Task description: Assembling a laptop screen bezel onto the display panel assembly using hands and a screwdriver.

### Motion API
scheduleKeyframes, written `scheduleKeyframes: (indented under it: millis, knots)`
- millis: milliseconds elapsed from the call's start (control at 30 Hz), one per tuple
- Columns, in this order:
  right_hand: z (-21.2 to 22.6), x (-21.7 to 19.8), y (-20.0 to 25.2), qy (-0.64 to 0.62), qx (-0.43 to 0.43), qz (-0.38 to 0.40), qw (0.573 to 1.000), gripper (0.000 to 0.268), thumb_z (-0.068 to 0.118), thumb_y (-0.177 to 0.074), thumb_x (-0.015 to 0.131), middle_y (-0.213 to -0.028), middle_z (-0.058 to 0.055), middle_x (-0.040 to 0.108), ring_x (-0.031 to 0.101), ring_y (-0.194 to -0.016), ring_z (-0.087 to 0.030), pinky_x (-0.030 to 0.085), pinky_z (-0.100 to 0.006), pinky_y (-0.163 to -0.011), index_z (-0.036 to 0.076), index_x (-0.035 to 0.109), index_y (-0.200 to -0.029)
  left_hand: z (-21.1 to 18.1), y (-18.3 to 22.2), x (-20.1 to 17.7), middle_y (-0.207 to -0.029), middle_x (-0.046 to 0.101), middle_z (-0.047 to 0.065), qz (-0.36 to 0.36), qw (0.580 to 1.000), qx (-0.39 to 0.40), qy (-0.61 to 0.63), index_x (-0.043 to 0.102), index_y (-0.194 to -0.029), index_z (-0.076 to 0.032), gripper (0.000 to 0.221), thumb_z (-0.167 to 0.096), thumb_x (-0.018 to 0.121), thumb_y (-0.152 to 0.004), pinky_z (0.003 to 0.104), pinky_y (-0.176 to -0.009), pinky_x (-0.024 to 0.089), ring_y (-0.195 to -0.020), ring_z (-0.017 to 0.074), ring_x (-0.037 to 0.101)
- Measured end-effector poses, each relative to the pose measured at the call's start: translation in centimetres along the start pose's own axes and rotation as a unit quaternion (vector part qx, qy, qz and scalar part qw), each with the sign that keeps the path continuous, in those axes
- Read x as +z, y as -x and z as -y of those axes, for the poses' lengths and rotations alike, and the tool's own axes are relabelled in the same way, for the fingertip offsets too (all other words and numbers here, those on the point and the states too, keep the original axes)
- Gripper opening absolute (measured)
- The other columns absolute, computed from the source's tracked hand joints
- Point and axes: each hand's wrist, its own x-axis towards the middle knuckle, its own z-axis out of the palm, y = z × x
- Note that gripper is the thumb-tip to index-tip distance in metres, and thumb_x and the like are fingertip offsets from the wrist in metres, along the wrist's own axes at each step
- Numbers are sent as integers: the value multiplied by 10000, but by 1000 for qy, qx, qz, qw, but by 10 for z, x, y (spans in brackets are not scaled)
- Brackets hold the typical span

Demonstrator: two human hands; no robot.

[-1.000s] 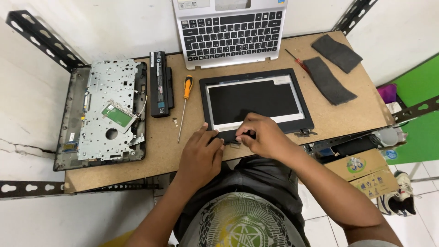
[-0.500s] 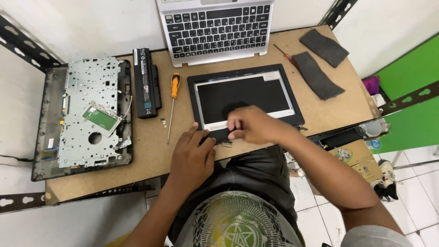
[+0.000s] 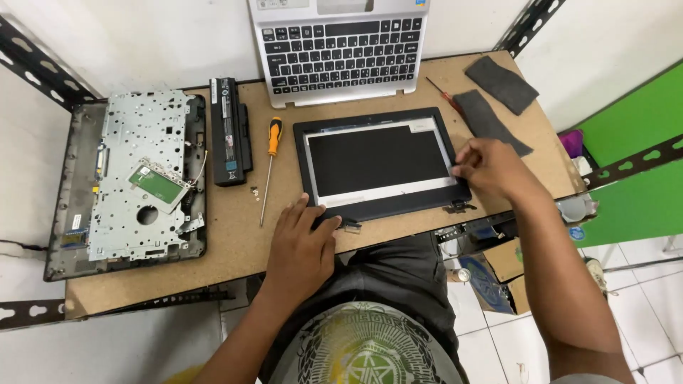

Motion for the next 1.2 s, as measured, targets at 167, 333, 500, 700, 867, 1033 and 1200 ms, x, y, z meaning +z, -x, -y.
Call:
scheduleKeyframes:
  millis: [167,333,500,700,867,1033,1200]
  knots:
    - [-4,-13,10,23,37,74,996,155,90,-721,711,-795,-195,714,672,-811,-378,489,-437,-729,41,733,-866,0,0,1,-1026,597,124,-1,1000,0,6,692,-991,-151,214,-149,514,-871,561,-977,378,-1187,446,500]
    - [-16,-14,9,38,52,126,990,159,116,-721,719,-773,-177,724,676,-786,-352,497,-423,-733,33,749,-854,0,0,1,-1038,587,121,8,1000,-7,10,689,-1008,-157,224,-162,515,-868,557,-994,362,-1193,442,493]
    - [-16,-16,7,60,57,145,986,146,127,-726,716,-731,-164,716,676,-751,-340,498,-413,-699,37,755,-833,0,0,1,-1038,589,119,7,1000,-7,1,692,-1007,-157,214,-165,539,-858,548,-1004,361,-1198,436,494]
    - [-25,-10,-17,141,53,173,973,151,133,-692,747,-739,-116,726,697,-786,-327,521,-391,-705,73,766,-829,0,-1,1,-1030,593,117,3,1000,-6,2,697,-1004,-161,206,-159,557,-853,520,-1019,361,-1191,420,505]
    - [-28,-10,-21,169,58,164,970,139,165,-692,787,-731,-98,727,704,-761,-300,533,-377,-682,104,755,-813,2,0,5,-1028,591,108,-1,1000,1,-4,695,-999,-167,198,-177,562,-853,512,-1025,360,-1187,409,510]
    - [13,-20,0,190,35,146,970,458,168,-656,851,-896,-115,735,696,-907,-332,547,-436,-774,110,670,-1072,0,-1,1,-1023,592,104,-8,1000,1,-2,696,-989,-164,187,-172,569,-851,502,-1026,364,-1177,404,514]
    - [21,-20,10,198,23,120,973,699,139,-734,794,-1097,-152,667,719,-747,-336,587,-429,-617,143,501,-1369,3,1,2,-1049,570,116,15,1000,-2,7,686,-1014,-155,212,-173,534,-867,515,-1028,349,-1203,422,478]
